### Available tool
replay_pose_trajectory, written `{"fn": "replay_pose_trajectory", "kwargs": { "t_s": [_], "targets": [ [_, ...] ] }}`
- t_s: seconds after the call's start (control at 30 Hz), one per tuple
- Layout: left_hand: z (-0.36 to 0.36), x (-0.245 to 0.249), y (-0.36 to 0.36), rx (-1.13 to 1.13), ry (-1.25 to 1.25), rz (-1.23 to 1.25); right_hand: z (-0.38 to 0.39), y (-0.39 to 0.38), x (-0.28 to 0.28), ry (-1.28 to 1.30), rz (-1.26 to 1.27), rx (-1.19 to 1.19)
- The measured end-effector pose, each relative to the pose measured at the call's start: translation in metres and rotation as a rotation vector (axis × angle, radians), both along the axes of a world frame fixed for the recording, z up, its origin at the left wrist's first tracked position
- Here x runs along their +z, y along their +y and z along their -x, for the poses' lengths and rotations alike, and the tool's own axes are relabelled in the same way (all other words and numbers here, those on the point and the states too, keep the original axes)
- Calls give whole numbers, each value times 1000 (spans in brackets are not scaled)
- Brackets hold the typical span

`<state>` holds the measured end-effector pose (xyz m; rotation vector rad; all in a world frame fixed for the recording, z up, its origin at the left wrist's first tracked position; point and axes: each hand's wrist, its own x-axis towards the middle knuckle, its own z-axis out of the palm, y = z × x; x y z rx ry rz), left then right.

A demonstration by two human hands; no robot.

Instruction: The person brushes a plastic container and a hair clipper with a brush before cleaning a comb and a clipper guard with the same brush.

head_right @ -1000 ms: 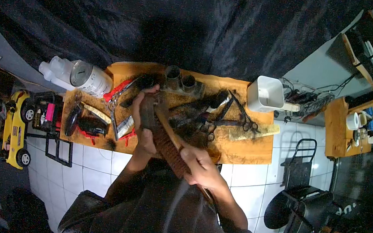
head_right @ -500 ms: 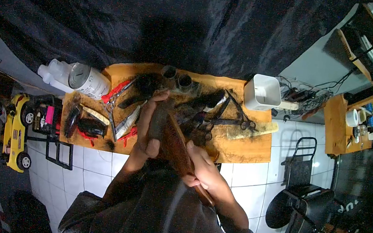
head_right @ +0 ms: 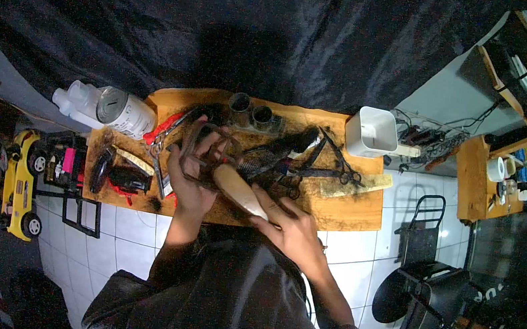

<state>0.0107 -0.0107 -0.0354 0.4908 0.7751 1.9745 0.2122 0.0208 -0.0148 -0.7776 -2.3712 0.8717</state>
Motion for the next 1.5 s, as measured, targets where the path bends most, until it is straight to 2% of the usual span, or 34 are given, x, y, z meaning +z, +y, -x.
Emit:
{"fn": "replay_pose_trajectory", "kwargs": {
  "t_s": [0.07, 0.13, 0.17, 0.2, 0.23, 0.27, 0.3, 0.37, 0.43, 0.47, 0.57, 0.63, 0.67, 0.77, 0.8, 0.87, 0.9, 0.93, 1.03, 1.07, 1.17, 1.2, 1.27, 1.37, 1.43, 1.5],
  "targets": [
    [8, -5, -3, -83, -112, -61, -3, 4, -3, -48, 1, -124],
    [4, -4, -8, -72, -51, 117, -6, 10, -4, -54, -46, -225],
    [1, -2, -9, -64, -19, 203, -7, 10, -3, -16, -42, -215],
    [-2, 7, -8, -118, -98, 186, -6, 10, 0, 23, -37, -202],
    [1, 4, -9, -207, -184, 130, -7, 10, 1, 60, -31, -191],
    [4, -1, -9, -300, -270, 73, -9, 11, -2, 130, -86, -83],
    [4, -4, -9, -398, -359, 17, -9, 10, 1, 102, -106, -50],
    [-1, -3, -8, -423, -286, 67, -3, 8, 8, 52, -145, 19],
    [-6, 0, -8, -442, -210, 115, 0, 8, 0, 50, -96, -140],
    [-8, 6, -10, -389, -293, 192, 0, 10, -2, 19, -117, -199],
    [-7, 10, -13, -352, -61, 252, -5, 14, -11, -6, -150, -241],
    [-9, 16, -10, -274, -71, 212, -8, 7, -16, 2, -206, -234],
    [-8, 16, -8, -237, -44, 162, -13, 3, -12, -58, -110, -216],
    [-1, 3, -6, -196, -64, 51, -18, -5, -3, 89, 243, -132],
    [0, 2, -6, -175, -86, 33, -23, -5, 0, 48, 370, -74],
    [1, 4, -6, -164, -117, 10, -23, -11, 2, 39, 398, 16],
    [0, 10, -5, -176, -126, 4, -23, -13, 2, 35, 410, 57],
    [-2, 13, -5, -191, -136, -1, -18, -13, 0, 129, 313, 51],
    [-11, 3, 0, -157, -109, 43, -12, -10, -6, 285, 365, -82],
    [-14, 5, -3, -141, -167, 62, -11, -7, 0, 159, 441, -154],
    [-22, 11, -2, -134, -126, 65, 4, -1, 0, 120, 235, -251],
    [-22, 10, -1, -132, -129, 41, 4, -2, -7, 146, 197, -230],
    [-18, 6, 0, -114, -138, -5, -4, -11, -10, 97, 278, -136],
    [-2, -4, -5, -225, -192, -66, -6, -13, 1, 148, 345, 36],
    [-9, 3, -5, -182, -254, 29, -13, -13, 1, 213, 428, 116],
    [-10, -6, -6, -182, -338, 80, -14, -10, -1, 273, 312, 137]
  ]
}}
